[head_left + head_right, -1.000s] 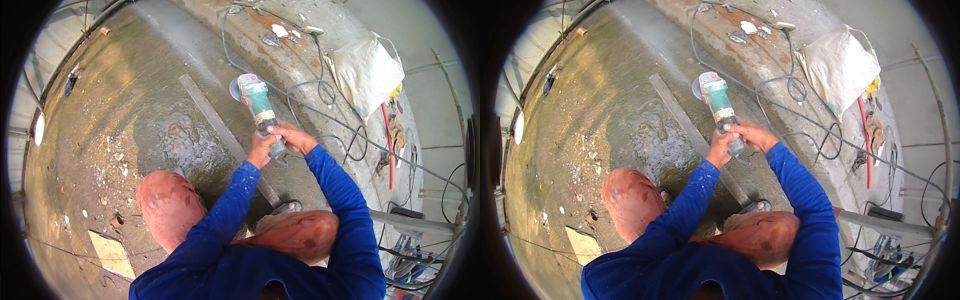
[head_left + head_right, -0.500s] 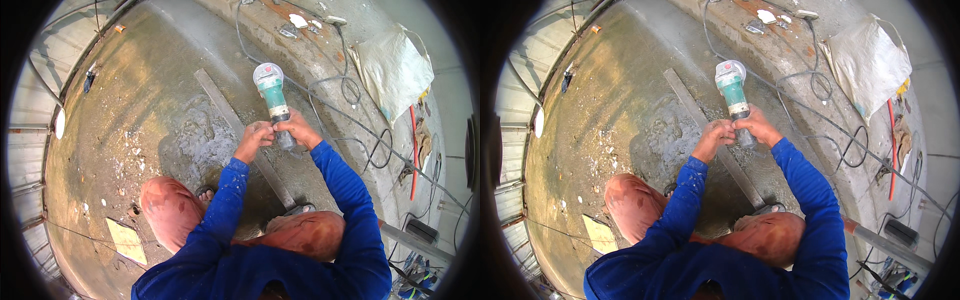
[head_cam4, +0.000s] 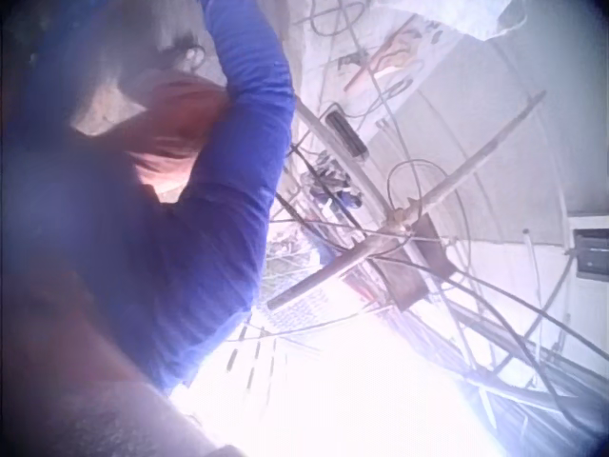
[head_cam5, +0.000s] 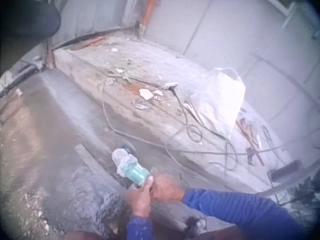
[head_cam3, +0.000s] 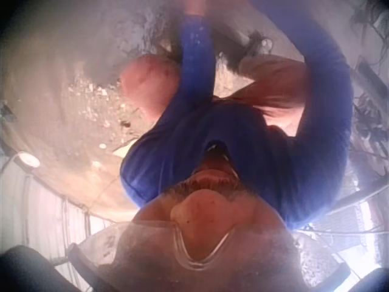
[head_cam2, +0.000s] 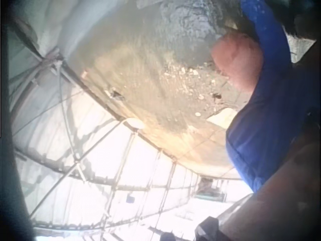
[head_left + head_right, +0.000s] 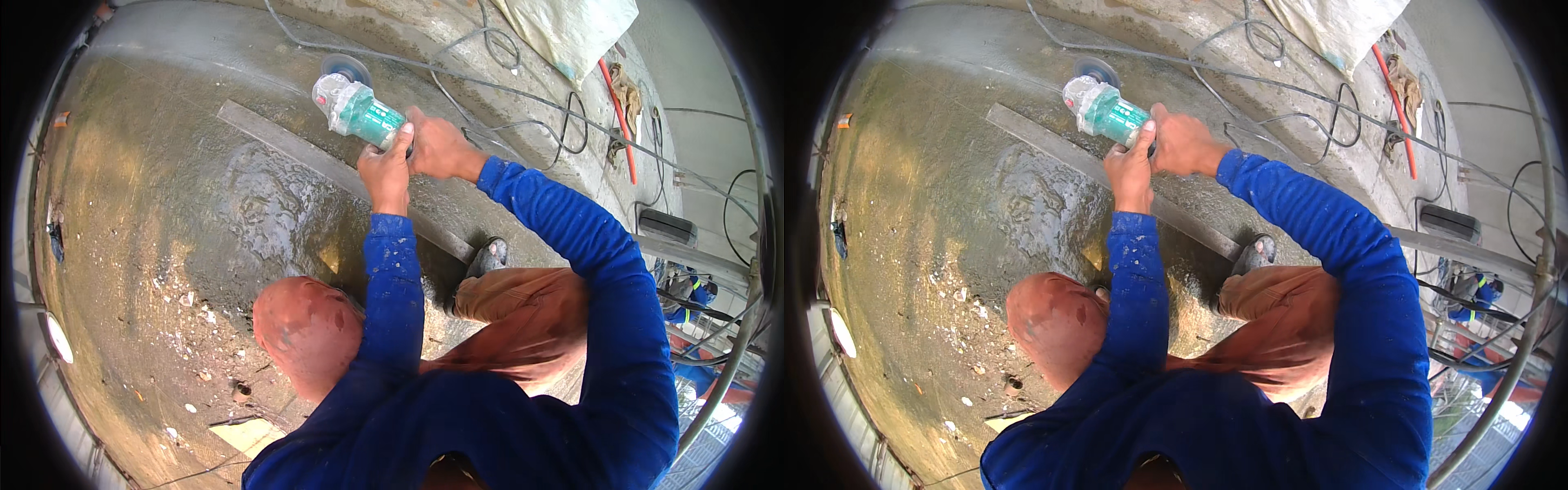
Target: The person uses an angle grinder to cut a straight line into a concrete floor. They guide the tool along a metal straightedge to maintain a straight cut, generating dust and debris.
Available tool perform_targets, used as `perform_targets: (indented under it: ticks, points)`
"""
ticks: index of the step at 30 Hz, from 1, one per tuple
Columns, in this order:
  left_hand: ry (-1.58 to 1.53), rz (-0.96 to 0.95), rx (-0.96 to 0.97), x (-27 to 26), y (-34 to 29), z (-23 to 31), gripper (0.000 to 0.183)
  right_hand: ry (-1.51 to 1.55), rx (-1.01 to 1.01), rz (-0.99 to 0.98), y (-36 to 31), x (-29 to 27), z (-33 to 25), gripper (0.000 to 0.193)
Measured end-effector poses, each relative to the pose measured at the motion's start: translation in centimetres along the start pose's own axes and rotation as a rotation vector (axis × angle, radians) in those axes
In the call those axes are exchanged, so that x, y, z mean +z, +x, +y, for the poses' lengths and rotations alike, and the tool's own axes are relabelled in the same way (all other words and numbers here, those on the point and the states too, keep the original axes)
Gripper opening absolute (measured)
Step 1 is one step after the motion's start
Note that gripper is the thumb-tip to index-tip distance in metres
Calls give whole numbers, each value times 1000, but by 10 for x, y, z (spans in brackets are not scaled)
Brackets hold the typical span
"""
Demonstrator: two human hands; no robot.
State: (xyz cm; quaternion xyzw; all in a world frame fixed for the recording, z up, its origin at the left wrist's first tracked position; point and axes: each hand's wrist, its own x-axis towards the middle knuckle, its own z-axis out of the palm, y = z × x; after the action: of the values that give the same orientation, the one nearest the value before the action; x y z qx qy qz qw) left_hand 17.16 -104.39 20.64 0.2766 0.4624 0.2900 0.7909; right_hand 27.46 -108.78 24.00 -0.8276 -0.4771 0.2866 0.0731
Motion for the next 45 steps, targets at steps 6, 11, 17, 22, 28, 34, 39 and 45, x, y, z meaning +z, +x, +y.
perform_targets:
  ticks: [6,11,17,22,28,34,39,45]
  points:
    - [-217,17,-53,-7,4,-7,35,-81,27,18,7,3,-12,62]
    - [-245,4,43,-26,22,-25,39,-12,-86,53,14,15,-16,61]
    - [-353,10,131,-61,51,-29,36,145,-119,-136,28,36,8,90]
    - [-275,-43,145,-88,88,-30,34,206,-122,-96,55,65,7,82]
    - [-320,193,19,-77,128,-35,30,220,-137,-64,83,100,20,65]
    - [-150,266,80,-55,137,-58,29,159,-121,-57,92,112,41,67]
    - [-63,336,72,-68,157,-58,27,210,-130,-152,104,104,31,67]
    - [-9,306,58,-74,168,-51,30,219,-62,-200,114,109,24,75]
